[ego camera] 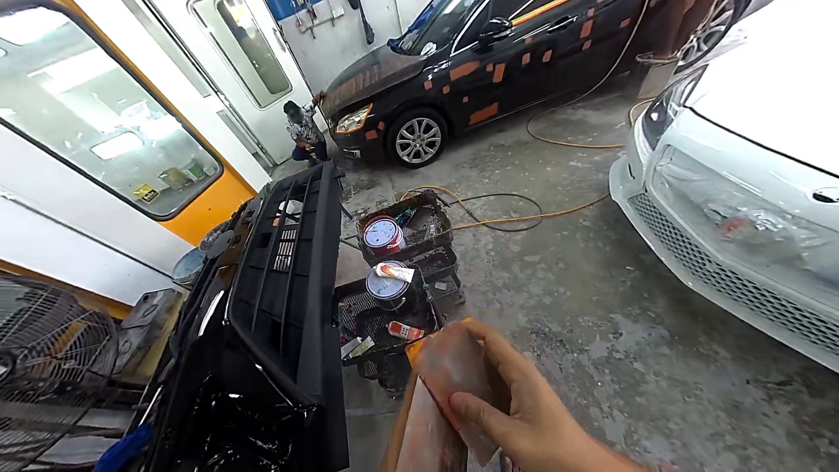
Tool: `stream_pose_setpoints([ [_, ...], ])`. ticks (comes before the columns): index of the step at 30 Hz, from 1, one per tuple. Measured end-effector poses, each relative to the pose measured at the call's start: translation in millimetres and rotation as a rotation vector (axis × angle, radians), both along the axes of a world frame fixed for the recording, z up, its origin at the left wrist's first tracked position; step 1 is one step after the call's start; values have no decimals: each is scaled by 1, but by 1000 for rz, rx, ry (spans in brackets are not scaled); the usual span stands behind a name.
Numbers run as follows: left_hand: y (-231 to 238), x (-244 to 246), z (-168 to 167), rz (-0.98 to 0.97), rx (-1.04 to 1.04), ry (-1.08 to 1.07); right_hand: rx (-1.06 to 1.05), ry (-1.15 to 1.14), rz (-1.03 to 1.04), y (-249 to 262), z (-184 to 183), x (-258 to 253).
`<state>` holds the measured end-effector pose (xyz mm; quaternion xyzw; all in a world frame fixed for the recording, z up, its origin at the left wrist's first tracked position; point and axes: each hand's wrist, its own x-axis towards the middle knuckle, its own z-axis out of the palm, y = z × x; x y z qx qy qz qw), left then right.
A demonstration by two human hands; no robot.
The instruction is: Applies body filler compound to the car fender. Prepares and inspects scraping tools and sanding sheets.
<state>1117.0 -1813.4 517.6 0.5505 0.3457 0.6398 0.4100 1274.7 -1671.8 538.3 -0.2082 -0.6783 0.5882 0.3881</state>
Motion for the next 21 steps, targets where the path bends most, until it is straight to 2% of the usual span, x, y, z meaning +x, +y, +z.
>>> stream_pose_setpoints([
  [2,-2,1,4,-34,18,-17,-2,25,-81,3,-4,-2],
  [4,0,16,32,-18,-19,-31,34,-5,-187,2,-7,-4],
  [5,2,20,42,-5,-33,-28,90,-22,-170,-3,-5,-3],
  [7,11,13,35,-36,-31,-32,146,-32,15,-26,1,4],
  [10,24,4,-3,-33,-17,-58,-6,108,204,-52,-3,9],
  [12,22,8,-8,92,-106,-9,-127,236,177,-55,-7,8],
  [15,27,18,-7,333,-202,237,-296,366,101,-60,-6,6],
  [19,44,23,-7,661,-327,605,-348,389,-64,-49,3,15],
  [21,44,18,-5,772,-380,526,-339,366,-180,-32,7,23],
])
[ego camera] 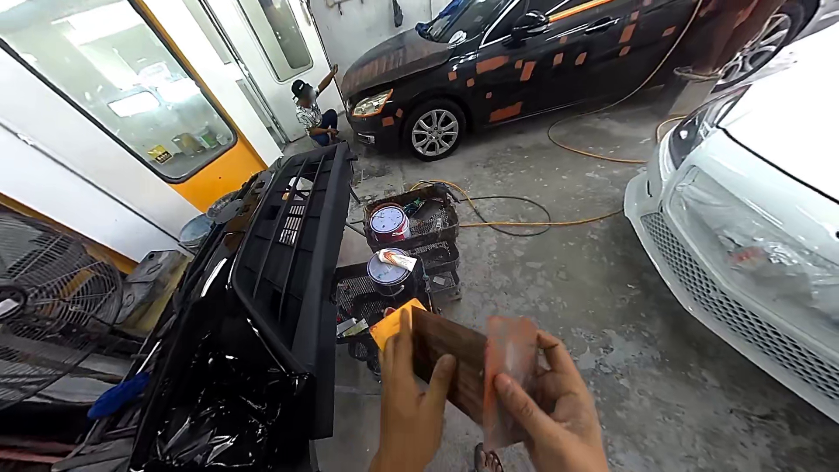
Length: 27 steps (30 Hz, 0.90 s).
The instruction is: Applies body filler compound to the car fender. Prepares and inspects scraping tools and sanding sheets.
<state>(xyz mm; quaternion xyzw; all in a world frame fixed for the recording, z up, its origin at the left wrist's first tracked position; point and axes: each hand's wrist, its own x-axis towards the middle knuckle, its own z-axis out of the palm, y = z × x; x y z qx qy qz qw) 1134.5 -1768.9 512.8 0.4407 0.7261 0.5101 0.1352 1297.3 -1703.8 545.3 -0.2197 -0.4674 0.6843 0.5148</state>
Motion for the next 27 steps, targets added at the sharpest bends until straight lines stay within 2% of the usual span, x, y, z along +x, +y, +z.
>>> stream_pose_setpoints([
  [2,-5,-10,8,-14,135,-286,24,-69,-98,22,1,9],
  [4,-17,-20,20,-195,293,-702,53,-170,-156,41,1,16],
  [6,-30,-24,28,-416,317,-901,101,-251,-157,50,2,17],
  [9,-38,-16,35,-782,332,-869,260,-389,-174,48,-5,7],
  [11,-37,-8,36,-946,360,-873,344,-467,-145,33,-7,-5],
  [12,-39,-1,36,-958,379,-923,378,-502,-103,20,-5,-10],
  [15,-46,17,36,-807,562,-1117,512,-525,85,-10,7,-14],
  [18,-54,17,33,-828,666,-1088,517,-501,-12,16,-6,-23],
  [20,-54,13,25,-877,606,-1038,449,-559,-68,22,-11,-26],
  [24,-55,4,16,-858,495,-1034,596,-532,179,-8,7,-21],
  [27,-61,5,11,-850,467,-927,523,-560,57,21,-15,-30],
])
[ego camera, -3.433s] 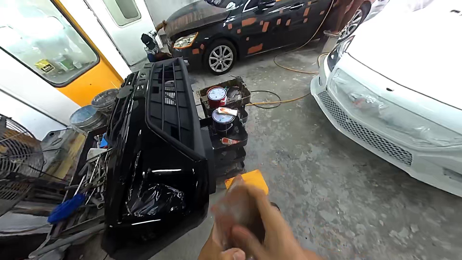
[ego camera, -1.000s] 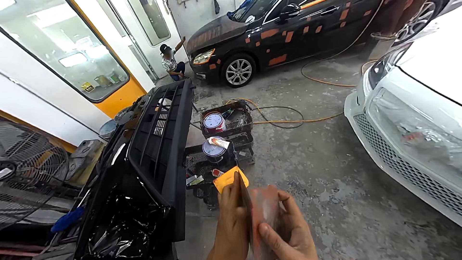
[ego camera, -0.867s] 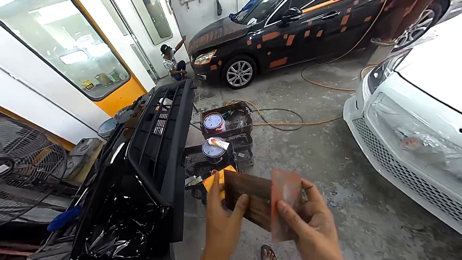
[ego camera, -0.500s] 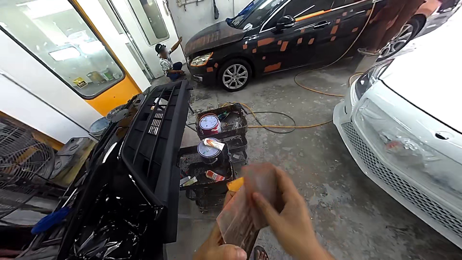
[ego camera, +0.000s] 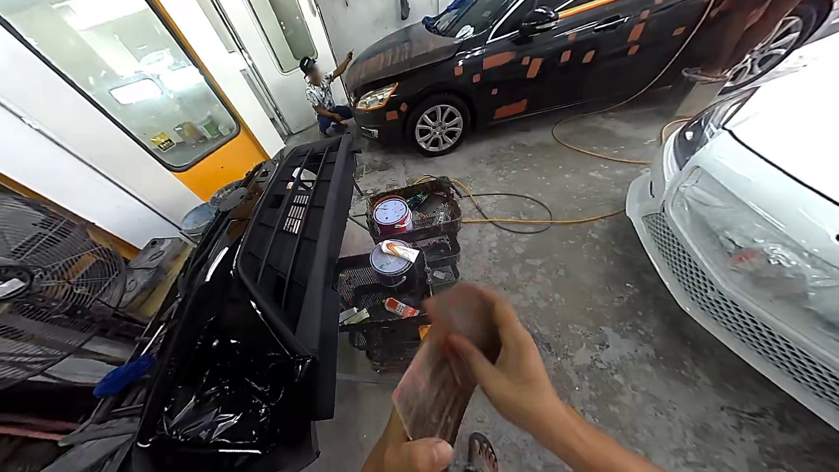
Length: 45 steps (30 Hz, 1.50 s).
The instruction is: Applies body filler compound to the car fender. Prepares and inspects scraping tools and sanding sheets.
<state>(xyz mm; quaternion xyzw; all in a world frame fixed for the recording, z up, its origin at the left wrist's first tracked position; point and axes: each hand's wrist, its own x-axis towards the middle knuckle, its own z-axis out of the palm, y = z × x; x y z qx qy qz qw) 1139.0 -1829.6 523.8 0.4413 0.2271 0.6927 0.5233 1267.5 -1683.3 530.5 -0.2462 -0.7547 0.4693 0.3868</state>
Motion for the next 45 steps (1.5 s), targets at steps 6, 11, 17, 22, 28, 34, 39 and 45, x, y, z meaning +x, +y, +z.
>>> stream_pose_setpoints([
  [6,1,-8,-14,42,-8,66,28,-17,203,-11,8,5],
  [11,4,-10,-16,56,-46,133,36,-40,235,-19,7,6],
  [17,8,-8,-14,3,-63,139,50,-30,219,-5,-4,7],
  [22,4,-7,-11,-55,-79,102,31,-59,173,7,-7,11],
  [28,1,-8,-8,-70,-60,20,17,-7,305,-7,1,16],
  [34,-1,7,-2,153,-29,97,-31,-59,138,-18,4,13],
  [39,2,16,23,100,-22,42,-63,-60,-100,0,-1,5],
  [45,-6,7,11,104,38,199,4,1,257,-10,7,16],
])
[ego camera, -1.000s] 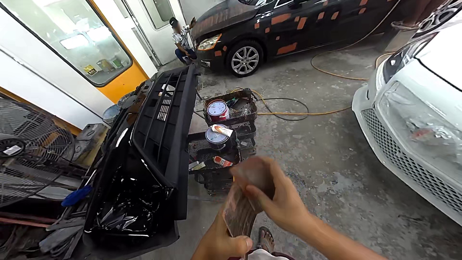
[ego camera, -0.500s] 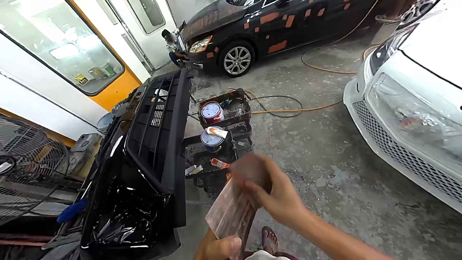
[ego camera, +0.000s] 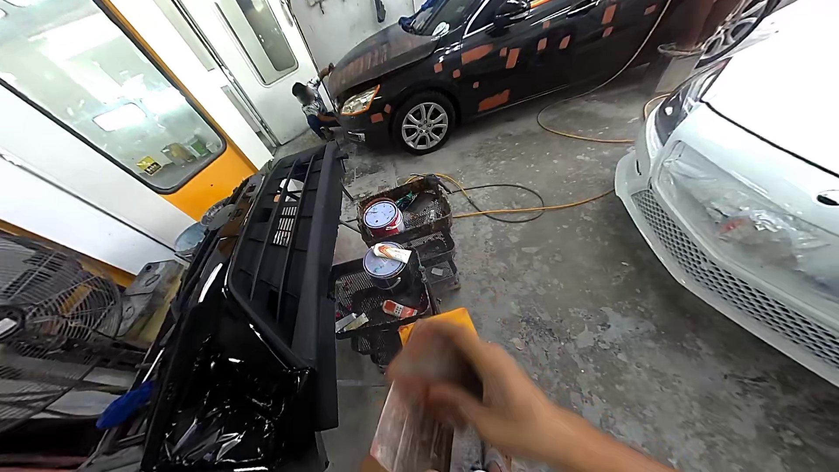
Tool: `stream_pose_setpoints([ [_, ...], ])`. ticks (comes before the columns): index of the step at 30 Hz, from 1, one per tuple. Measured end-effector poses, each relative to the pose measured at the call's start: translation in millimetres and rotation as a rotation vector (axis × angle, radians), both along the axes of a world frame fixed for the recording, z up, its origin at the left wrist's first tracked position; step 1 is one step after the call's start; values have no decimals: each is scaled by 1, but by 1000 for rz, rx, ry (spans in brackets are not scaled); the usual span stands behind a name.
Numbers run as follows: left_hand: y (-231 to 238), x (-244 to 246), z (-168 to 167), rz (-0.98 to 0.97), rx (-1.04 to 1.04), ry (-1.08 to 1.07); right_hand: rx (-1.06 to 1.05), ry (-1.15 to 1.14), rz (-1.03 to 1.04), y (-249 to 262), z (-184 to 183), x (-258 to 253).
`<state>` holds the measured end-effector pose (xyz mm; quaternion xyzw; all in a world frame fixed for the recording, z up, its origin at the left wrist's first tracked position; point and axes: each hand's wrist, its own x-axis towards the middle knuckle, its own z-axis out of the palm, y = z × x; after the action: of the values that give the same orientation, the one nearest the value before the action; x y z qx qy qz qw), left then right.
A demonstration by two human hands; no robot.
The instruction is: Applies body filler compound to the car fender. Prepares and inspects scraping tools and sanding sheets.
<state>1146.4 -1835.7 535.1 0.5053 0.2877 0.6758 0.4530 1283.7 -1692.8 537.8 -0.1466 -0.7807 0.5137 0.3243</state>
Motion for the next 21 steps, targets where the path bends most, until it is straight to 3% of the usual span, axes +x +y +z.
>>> stream_pose_setpoints([
  [2,2,-4,-15,-59,-20,35,-40,-9,-151,8,-12,-3],
  [6,6,-11,-18,-33,-255,16,-42,94,82,-15,-2,2],
  [8,2,-15,-28,-29,-308,-47,-159,134,130,-6,-3,5],
  [12,-2,-26,-43,-120,-249,-649,-359,218,-273,21,-8,18],
  [14,-2,-30,-36,-65,-330,-780,-351,290,-425,33,-9,30],
  [16,-4,-31,-30,57,-498,-637,-339,320,-526,38,-14,38],
  [18,0,-26,-22,193,-607,-344,-424,375,-502,39,-17,42],
  [21,13,-13,-12,338,-534,-2,-643,522,-338,30,-17,40],
])
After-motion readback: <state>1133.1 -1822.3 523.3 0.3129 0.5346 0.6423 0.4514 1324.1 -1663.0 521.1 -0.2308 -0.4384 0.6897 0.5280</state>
